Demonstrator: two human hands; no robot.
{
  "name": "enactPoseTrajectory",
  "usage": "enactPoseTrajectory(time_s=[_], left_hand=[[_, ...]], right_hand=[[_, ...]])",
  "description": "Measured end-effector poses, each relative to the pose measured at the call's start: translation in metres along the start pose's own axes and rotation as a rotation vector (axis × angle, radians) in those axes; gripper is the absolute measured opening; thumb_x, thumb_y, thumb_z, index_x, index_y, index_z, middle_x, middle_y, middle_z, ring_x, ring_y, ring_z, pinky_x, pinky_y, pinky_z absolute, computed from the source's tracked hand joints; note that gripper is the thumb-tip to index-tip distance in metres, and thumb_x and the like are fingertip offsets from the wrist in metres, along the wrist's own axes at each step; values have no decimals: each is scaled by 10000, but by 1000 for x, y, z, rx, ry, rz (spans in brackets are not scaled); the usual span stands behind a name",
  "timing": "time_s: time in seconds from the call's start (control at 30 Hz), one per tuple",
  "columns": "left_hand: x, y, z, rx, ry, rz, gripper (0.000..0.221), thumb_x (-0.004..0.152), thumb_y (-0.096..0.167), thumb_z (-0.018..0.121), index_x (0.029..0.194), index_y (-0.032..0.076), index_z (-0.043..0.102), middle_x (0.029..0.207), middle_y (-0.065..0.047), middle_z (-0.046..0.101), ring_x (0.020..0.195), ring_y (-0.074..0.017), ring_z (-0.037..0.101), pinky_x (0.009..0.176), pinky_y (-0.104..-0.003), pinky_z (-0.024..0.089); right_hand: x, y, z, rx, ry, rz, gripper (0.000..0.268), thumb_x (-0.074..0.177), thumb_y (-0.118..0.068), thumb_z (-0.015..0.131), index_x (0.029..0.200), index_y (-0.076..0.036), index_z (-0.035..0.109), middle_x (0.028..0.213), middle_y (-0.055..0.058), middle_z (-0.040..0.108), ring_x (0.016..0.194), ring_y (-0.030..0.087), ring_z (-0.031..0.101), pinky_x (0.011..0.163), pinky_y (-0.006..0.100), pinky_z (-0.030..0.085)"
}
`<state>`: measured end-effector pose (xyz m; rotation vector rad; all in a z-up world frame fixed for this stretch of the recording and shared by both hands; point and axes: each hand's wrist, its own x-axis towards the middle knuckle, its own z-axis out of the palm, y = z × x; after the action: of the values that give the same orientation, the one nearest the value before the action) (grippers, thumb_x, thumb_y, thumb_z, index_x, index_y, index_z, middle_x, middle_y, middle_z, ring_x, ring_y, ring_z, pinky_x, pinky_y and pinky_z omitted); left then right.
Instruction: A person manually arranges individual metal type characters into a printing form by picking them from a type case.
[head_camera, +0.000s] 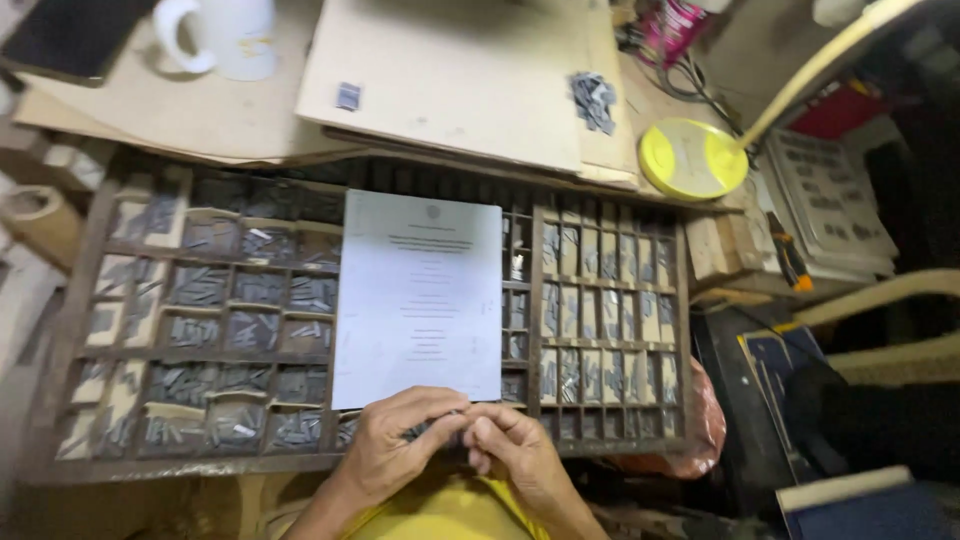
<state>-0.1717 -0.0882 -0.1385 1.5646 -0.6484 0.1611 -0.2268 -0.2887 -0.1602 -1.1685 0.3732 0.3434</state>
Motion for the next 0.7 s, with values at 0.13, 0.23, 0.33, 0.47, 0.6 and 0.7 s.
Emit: enactPoseTrajectory(time_s=[0.13, 0.23, 0.33, 0.47, 0.6, 0.7], left_hand=[[-23, -40, -4, 143, -94, 33, 277, 920, 190, 741, 1139, 21, 759, 1074, -170, 803, 911, -253, 811, 879, -318, 683], [-36, -53, -3, 260, -117, 17, 303, 906, 149, 746, 1184, 29, 749, 1078, -138, 806, 926, -251, 808, 899, -338, 682], [-39, -59, -1, 338, -80, 124, 325, 890, 123, 778, 1177, -19, 724, 1081, -170, 792, 894, -245, 822, 840, -290, 700], [-47, -70, 2, 351, -5, 105, 547, 880, 121, 805, 1377, 30, 596, 1030, -127, 808, 901, -181, 815, 882, -282, 684], [-48, -72, 2, 378, -1, 126, 541, 867, 111, 819, 1355, 25, 601, 1043, -117, 807, 943, -164, 812, 857, -259, 685], [-47, -69, 2, 411, -18, 141, 498, 860, 145, 829, 1303, 25, 635, 1032, -104, 808, 915, -146, 809, 842, -248, 680]], right_hand=[[-19, -28, -38, -570, 334, -43, 333, 927, -226, 665, 1193, -76, 800, 1013, 100, 809, 876, 195, 723, 794, 299, 614], [-23, -25, -95, -793, 570, -244, 255, 929, -208, 663, 1114, -89, 793, 1089, 94, 811, 1044, 208, 734, 928, 334, 614], [-22, -29, -126, -898, 704, -291, 274, 944, -232, 674, 1144, -90, 795, 1072, 68, 791, 937, 158, 699, 818, 278, 583], [-12, -30, -128, -981, 717, -365, 273, 961, -229, 685, 1175, -98, 794, 1017, 12, 742, 839, 120, 648, 779, 269, 532], [0, -29, -135, -1154, 774, -440, 293, 1004, -220, 626, 1248, -120, 753, 935, 27, 685, 800, 157, 605, 762, 338, 515], [4, -34, -149, -1200, 729, -343, 363, 1019, -268, 585, 1362, -228, 695, 973, 6, 653, 753, 167, 578, 742, 354, 497]])
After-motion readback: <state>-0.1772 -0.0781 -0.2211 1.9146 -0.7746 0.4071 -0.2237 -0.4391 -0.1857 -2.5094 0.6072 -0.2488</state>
